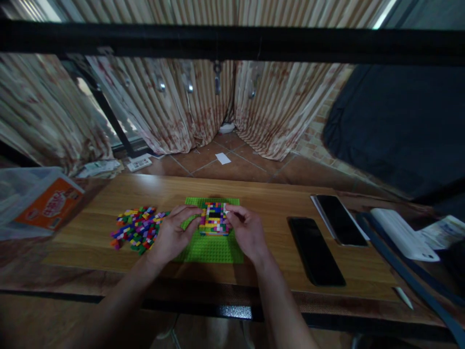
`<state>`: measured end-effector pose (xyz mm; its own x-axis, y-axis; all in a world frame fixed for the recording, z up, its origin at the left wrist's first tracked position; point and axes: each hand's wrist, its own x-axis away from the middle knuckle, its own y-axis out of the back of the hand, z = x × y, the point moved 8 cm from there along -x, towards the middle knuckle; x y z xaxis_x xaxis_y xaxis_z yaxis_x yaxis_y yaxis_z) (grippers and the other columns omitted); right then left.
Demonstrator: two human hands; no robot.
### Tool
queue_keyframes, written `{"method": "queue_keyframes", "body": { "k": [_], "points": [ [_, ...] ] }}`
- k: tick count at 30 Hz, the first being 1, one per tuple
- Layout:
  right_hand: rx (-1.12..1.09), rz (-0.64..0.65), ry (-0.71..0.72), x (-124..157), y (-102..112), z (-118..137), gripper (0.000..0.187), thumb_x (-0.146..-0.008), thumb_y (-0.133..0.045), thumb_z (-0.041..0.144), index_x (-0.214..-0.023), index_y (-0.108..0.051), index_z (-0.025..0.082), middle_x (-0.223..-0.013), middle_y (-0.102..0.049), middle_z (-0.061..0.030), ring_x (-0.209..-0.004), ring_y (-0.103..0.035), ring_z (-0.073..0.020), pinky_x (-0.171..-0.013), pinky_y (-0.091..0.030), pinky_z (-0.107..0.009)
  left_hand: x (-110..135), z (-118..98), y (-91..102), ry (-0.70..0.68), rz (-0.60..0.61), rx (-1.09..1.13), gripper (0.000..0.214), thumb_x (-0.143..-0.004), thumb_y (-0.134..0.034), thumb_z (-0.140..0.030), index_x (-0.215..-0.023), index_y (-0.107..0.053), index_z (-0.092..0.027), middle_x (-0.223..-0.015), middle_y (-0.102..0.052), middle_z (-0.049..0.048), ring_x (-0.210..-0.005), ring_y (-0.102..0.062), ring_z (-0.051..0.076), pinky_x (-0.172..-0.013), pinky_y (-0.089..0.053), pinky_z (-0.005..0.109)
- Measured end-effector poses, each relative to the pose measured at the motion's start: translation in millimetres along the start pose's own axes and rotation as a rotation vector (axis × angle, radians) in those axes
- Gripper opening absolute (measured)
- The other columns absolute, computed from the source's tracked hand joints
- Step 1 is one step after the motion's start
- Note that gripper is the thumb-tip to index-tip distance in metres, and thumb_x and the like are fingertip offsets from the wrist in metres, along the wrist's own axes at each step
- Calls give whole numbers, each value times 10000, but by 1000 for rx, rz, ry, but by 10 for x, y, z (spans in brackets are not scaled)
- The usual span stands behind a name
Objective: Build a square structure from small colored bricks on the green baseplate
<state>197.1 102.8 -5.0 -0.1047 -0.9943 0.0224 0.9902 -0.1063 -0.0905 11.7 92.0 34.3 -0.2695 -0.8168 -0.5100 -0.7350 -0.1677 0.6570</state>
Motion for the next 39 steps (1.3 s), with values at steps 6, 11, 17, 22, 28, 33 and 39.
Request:
{"method": "queue_keyframes", "body": {
  "k": [6,11,17,22,28,33,39],
  "points": [
    [185,71,211,133,-124,181,127,-787,-691,329,-873,-751,258,-861,-738,-15,-783,-653,-183,-731,-503,-316,11,-8,-46,135,-15,243,149,-884,-575,-224,-978,-690,-213,-968,-714,44,-934,-652,178,-869,-503,322],
    [124,33,249,191,-219,209,63,-768,-721,291,-815,-736,251,-789,-724,0,-724,-627,-163,-699,-482,-299,26,-33,-140,290,-15,522,183,-858,-624,-271,-993,-698,-173,-905,-722,42,-847,-653,160,-795,-508,284],
    [79,49,228,199,-299,190,32,-760,-731,273,-783,-736,252,-743,-719,10,-679,-619,-146,-658,-478,-281,5,-18,-133,350,-45,683,113,-830,-652,-248,-873,-708,-160,-830,-716,27,-777,-642,145,-743,-508,264],
    [131,102,222,201,-331,180,67,-786,-708,294,-810,-754,251,-769,-738,3,-708,-640,-156,-685,-488,-291,0,-89,-74,263,-15,475,122,-892,-570,-239,-897,-668,-167,-845,-683,31,-811,-634,147,-760,-494,265],
    [123,-19,258,129,-132,232,79,-770,-703,294,-797,-751,237,-751,-733,1,-694,-636,-153,-662,-492,-286,44,-201,-109,41,179,50,140,-940,-473,-200,-956,-610,-177,-940,-647,55,-883,-616,173,-796,-488,302],
    [25,-250,207,23,188,196,78,-690,-744,283,-705,-720,210,-636,-674,21,-607,-586,-129,-616,-474,-267,95,-182,-169,-108,300,-191,185,-961,-440,-218,-973,-622,-186,-959,-656,53,-895,-599,191,-820,-475,345],
    [61,-225,161,-27,168,103,98,-696,-720,286,-723,-718,192,-657,-684,9,-608,-588,-134,-610,-469,-268,80,-233,-242,-152,334,-254,198,-965,-443,-242,-958,-637,-204,-952,-666,33,-895,-602,191,-849,-444,376]
  ]
}}
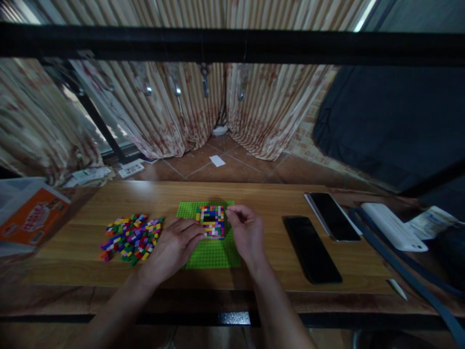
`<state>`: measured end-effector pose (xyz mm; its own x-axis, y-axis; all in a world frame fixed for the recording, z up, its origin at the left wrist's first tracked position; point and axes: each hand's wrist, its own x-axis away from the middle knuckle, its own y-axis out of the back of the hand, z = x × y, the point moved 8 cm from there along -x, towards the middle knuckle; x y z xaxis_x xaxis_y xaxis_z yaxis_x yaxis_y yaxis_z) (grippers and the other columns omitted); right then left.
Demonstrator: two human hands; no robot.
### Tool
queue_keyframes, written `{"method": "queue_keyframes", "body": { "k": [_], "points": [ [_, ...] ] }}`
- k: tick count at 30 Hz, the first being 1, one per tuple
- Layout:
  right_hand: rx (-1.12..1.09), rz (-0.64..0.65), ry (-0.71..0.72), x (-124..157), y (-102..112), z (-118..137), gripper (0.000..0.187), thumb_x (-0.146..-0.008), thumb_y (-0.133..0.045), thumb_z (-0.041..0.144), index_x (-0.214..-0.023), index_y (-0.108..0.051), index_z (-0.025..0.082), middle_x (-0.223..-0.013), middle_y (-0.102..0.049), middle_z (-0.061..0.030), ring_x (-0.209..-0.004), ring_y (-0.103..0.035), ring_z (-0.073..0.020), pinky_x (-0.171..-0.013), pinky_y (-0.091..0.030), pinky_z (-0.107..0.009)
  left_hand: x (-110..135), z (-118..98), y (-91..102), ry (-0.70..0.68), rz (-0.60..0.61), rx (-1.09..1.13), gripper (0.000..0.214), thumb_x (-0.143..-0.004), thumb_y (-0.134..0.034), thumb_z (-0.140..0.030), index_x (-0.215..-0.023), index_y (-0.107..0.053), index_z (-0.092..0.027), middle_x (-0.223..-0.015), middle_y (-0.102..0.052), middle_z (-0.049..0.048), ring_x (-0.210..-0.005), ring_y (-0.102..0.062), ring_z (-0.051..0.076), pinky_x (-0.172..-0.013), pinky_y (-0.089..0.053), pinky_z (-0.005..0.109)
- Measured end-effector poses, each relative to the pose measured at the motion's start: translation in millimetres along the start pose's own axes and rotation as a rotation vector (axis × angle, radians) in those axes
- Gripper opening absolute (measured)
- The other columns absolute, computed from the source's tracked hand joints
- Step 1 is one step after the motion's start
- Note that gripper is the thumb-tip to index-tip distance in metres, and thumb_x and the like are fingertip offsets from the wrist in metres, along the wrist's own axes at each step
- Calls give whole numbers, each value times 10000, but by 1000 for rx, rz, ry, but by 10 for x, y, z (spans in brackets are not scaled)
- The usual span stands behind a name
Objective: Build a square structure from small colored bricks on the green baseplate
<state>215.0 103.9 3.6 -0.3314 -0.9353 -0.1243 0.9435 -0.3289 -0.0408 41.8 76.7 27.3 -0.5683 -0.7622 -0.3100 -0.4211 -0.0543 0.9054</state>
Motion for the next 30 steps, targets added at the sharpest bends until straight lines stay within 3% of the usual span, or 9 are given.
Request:
{"method": "queue_keyframes", "body": {
  "k": [6,10,16,21,30],
  "points": [
    [45,46,7,20,-66,-10,105,-731,-678,290,-743,-712,192,-705,-708,-1,-639,-616,-147,-643,-484,-279,-53,-29,-21,18,-12,8,182,-945,-490,-242,-888,-657,-198,-885,-668,24,-849,-611,182,-838,-444,370],
    [150,92,-6,4,-79,-85,157,-761,-639,323,-790,-713,188,-750,-723,-26,-694,-647,-177,-682,-498,-311,-60,25,-16,72,-84,35,108,-905,-559,-216,-867,-657,-196,-867,-668,25,-839,-614,185,-830,-458,362],
    [256,108,-139,33,-101,-304,407,-725,-673,409,-1047,-657,161,-916,-726,-84,-814,-681,-229,-764,-529,-380,-26,88,-2,148,-172,73,47,-856,-631,-209,-902,-630,-200,-905,-663,26,-884,-617,203,-829,-487,359],
    [268,205,-166,147,-249,-359,627,-707,-703,388,-1273,-519,191,-1081,-710,-93,-974,-677,-258,-877,-518,-429,-12,116,-19,176,-167,66,123,-851,-639,-220,-965,-600,-196,-945,-658,40,-888,-629,214,-801,-510,357],
    [403,226,-163,171,-287,-306,713,-675,-720,378,-1319,-486,182,-1165,-674,-122,-1059,-647,-283,-954,-470,-461,-1,126,-46,177,-143,83,107,-874,-614,-243,-969,-595,-198,-952,-652,40,-873,-636,195,-779,-516,329]
  ]
}}
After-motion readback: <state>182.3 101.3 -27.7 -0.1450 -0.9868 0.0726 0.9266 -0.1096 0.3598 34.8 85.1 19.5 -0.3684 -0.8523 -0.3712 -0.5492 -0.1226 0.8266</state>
